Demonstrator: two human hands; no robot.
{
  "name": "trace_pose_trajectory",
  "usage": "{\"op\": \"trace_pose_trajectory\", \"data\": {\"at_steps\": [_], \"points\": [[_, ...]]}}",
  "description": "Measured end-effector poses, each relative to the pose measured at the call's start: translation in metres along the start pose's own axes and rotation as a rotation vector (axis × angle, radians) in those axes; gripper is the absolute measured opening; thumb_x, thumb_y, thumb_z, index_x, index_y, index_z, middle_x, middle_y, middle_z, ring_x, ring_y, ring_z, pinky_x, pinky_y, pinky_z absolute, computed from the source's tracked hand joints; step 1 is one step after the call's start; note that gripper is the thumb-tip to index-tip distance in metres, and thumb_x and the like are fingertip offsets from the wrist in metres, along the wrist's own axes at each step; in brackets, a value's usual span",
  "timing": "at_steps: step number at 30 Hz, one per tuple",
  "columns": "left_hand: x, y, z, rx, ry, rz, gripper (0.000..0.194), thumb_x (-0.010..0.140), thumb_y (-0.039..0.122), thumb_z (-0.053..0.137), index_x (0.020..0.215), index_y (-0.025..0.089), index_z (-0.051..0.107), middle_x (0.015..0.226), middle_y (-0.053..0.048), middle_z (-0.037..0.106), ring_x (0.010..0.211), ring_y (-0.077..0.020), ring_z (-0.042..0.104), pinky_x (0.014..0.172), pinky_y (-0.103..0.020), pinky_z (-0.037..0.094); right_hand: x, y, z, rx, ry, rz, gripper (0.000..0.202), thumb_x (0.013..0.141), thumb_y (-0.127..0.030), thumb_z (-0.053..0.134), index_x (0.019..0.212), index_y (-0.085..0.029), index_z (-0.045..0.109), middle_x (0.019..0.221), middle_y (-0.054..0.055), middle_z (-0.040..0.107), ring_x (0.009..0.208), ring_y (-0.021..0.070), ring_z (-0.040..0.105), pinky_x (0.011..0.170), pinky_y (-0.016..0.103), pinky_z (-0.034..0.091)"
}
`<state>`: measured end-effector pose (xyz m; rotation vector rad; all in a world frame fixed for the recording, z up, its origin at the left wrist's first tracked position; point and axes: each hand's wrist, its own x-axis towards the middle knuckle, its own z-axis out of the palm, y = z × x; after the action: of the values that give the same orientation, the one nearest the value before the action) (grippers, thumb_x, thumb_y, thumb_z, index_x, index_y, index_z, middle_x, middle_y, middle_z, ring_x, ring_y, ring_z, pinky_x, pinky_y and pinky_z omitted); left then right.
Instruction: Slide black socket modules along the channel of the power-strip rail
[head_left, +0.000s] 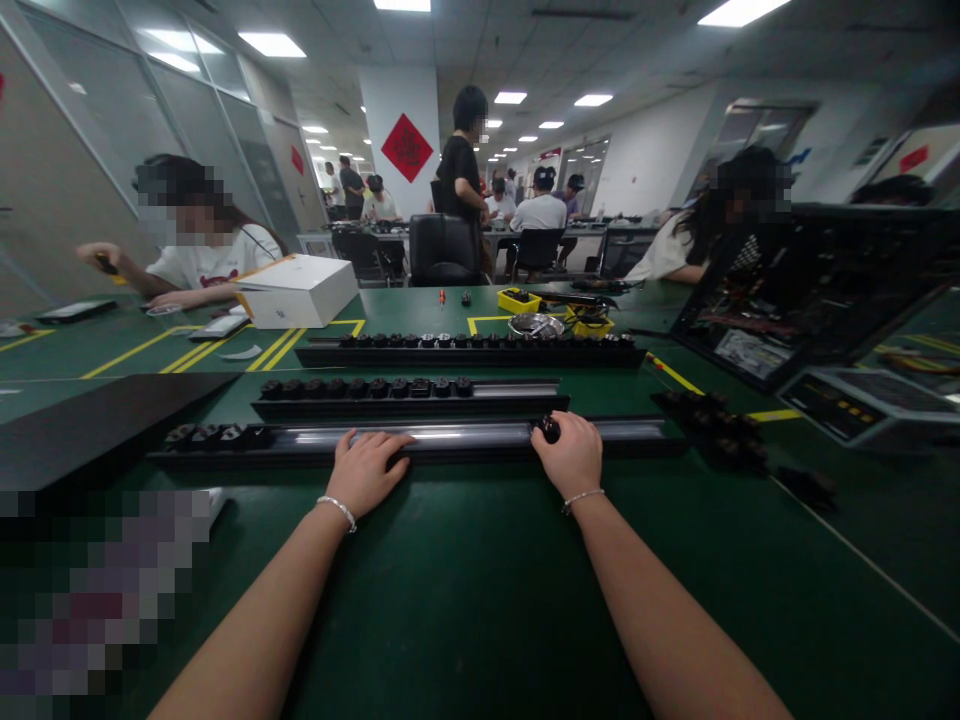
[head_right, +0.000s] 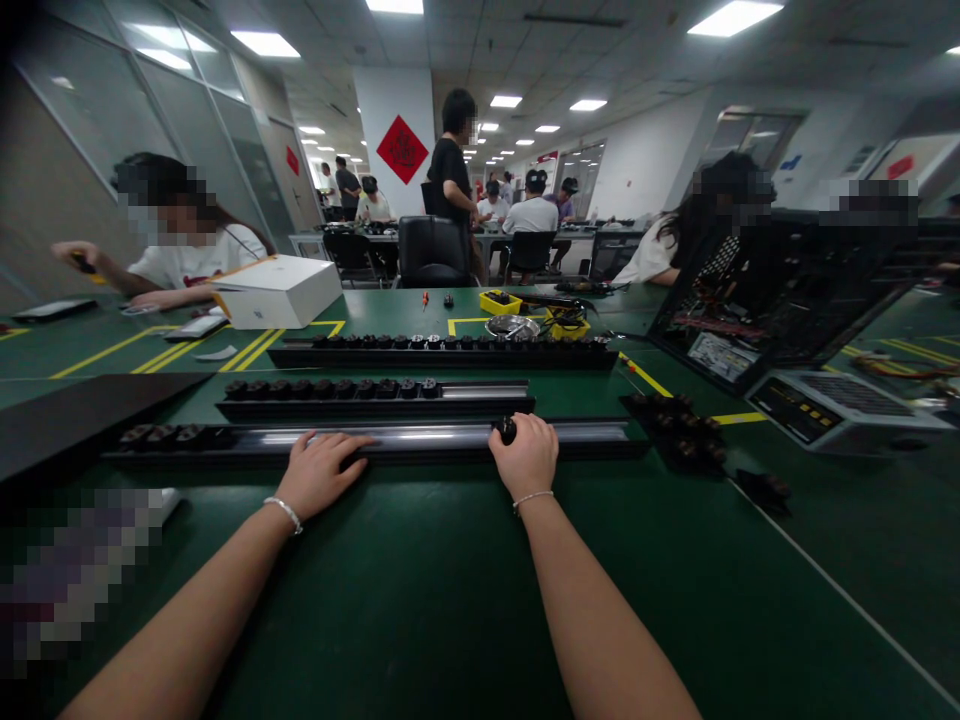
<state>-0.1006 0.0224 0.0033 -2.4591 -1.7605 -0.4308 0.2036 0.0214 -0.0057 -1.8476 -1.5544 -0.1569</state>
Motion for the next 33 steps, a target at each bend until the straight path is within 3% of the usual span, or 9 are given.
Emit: {"op": "trace_pose_trajectory", "data": {"at_steps": [19,33], "points": [[0.0,0.0,0.0,0.013,-0.002,-0.001,0.033,0.085,0.039,0.043,0.112,0.032,0.06,0.104,-0.002,0.068,0.104,-0.0231,0.057,0.104,-0.05,0.022,0.002,0.002,-0.003,0.022,-0.032,0.016,0.033,0.079,-0.03,0.051,0.103,-0.011,0.063,0.109,0.014,0.065,0.107,0.0245,0.054,0.099,0.039,0.031],[0.0,0.001,-0.001,0.015,0.003,0.009,0.033,0.085,0.037,0.045,0.114,0.032,0.06,0.103,-0.001,0.067,0.104,-0.0228,0.057,0.104,-0.05,0.022,0.007,0.021,-0.006,-0.025,0.019,0.048,0.023,0.075,-0.032,0.049,0.081,-0.015,0.063,0.091,0.011,0.065,0.09,0.0238,0.055,0.089,0.037,0.034]]}}
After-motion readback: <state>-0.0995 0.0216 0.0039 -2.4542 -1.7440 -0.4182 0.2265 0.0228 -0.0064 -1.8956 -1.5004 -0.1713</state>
